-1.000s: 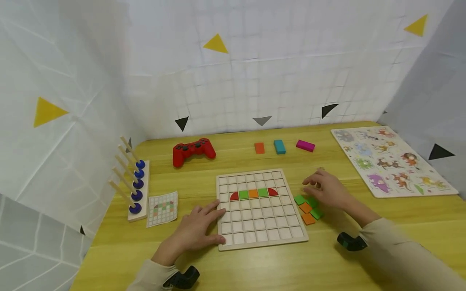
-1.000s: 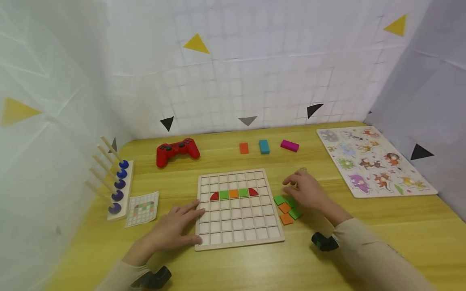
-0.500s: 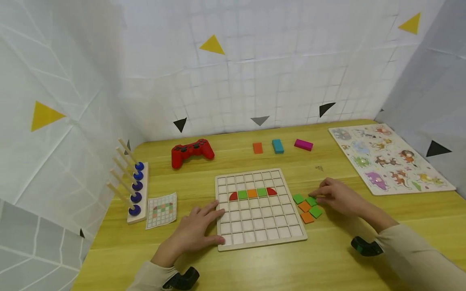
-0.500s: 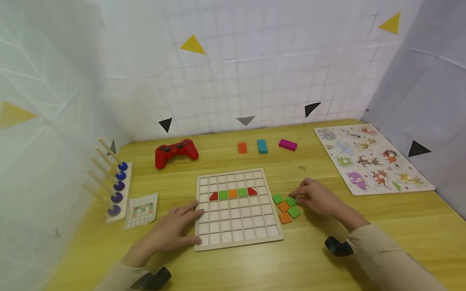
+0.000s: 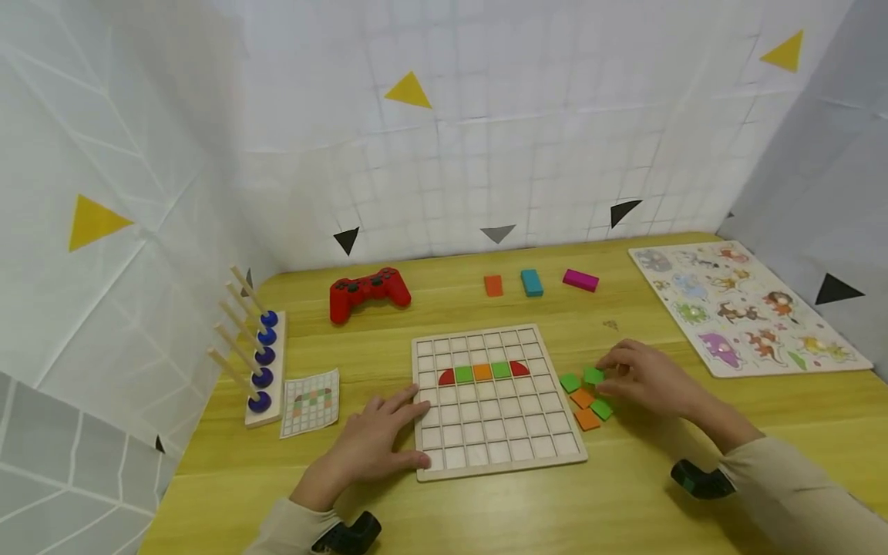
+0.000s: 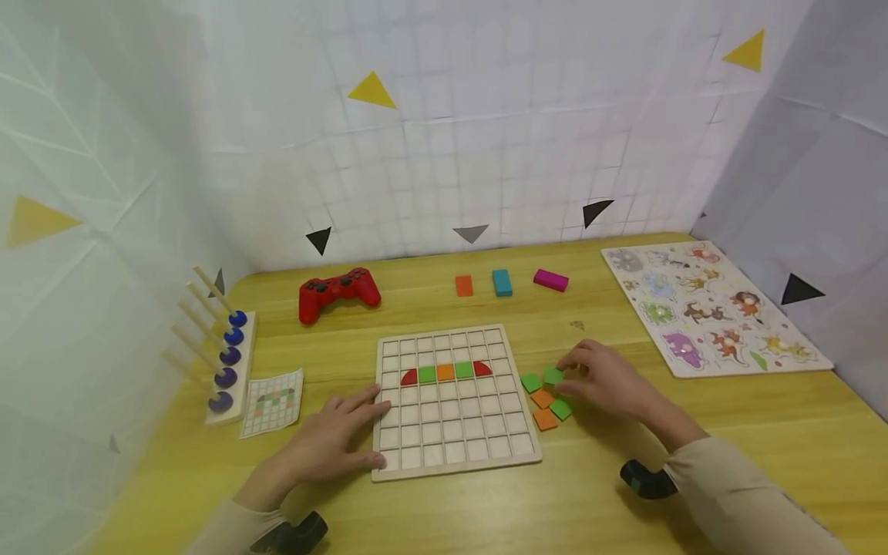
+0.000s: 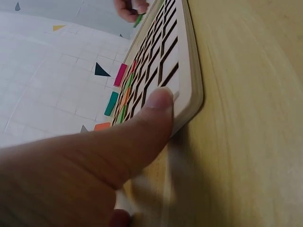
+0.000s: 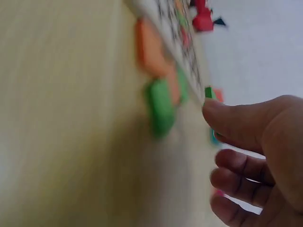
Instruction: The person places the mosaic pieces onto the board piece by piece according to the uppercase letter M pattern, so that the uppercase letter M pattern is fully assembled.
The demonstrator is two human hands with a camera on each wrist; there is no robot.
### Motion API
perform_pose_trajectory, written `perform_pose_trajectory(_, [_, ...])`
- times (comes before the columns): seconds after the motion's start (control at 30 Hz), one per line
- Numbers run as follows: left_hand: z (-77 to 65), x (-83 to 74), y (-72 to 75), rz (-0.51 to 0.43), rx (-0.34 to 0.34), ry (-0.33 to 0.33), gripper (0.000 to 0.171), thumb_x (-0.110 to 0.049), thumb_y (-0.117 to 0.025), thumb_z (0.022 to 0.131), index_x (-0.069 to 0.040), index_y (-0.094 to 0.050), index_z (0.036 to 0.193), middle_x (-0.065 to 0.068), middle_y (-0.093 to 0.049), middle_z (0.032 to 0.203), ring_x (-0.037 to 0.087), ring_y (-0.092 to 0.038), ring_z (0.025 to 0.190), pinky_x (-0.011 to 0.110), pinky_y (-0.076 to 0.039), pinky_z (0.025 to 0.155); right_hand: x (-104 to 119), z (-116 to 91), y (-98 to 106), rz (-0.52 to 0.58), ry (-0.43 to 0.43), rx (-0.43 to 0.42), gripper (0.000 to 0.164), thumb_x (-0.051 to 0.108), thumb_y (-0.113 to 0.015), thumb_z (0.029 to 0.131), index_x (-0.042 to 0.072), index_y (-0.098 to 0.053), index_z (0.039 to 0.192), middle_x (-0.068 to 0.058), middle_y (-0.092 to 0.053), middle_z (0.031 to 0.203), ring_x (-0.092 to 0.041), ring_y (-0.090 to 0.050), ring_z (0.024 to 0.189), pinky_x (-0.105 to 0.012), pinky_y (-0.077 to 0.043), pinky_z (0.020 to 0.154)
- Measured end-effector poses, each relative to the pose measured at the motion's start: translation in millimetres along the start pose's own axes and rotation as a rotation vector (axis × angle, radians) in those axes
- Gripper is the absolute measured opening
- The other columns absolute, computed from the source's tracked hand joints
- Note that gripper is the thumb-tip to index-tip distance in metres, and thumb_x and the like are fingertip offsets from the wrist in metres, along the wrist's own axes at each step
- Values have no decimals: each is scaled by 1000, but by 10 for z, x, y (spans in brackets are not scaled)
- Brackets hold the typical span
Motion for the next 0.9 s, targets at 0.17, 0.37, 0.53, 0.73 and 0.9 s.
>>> perform_pose_trajectory(0.17, [-9,-31,-7,34,-26,4,75,-60,-68,83,-26,-47,147,1,-33,161,32,-46,122,57,-44,77,351,253,-62,14,28,25,20,32,-76,86,17,-72,98,0,-64,101,-17,-60,89,-35,-52,76])
perform_pose_trajectory(0.37, [-23,-81,-28,44,-32,6,75,-61,-67,83,-27,-46,147,0,-32,162,30,-45,119,54,-42,77,686,494,-332,43,126,31,19,34,-78,84,18,-72,92,3,-64,98,-15,-59,86,-32,-51,74])
perform_pose_trajectory(0.53, [-34,-74,-28,46,-38,11,75,-60,-68,83,-27,-47,147,1,-33,161,29,-46,118,55,-42,77,990,660,-559,23,226,42,21,34,-78,83,16,-75,92,4,-64,93,-11,-57,81,-27,-50,71])
perform_pose_trajectory(0.73, [-12,-63,-47,57,-28,21,75,-62,-66,83,-29,-46,148,-1,-32,162,29,-45,120,55,-43,79,1268,792,-726,-28,307,-10,22,30,-79,83,12,-78,95,1,-66,90,-11,-58,80,-27,-51,71])
perform_pose_trajectory(0.9, [-3,-64,-48,64,-25,15,75,-62,-66,84,-28,-46,148,-1,-31,162,29,-46,119,55,-43,78,1361,844,-789,-47,313,-34,21,29,-79,83,12,-79,96,2,-67,89,-12,-60,81,-29,-52,74])
Point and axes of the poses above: each hand's wrist, its own z-axis towards the middle knuckle, its own y-axis out of the back of the hand, x = y × z, the point moved 3 cm from there along z, towards the middle knuckle
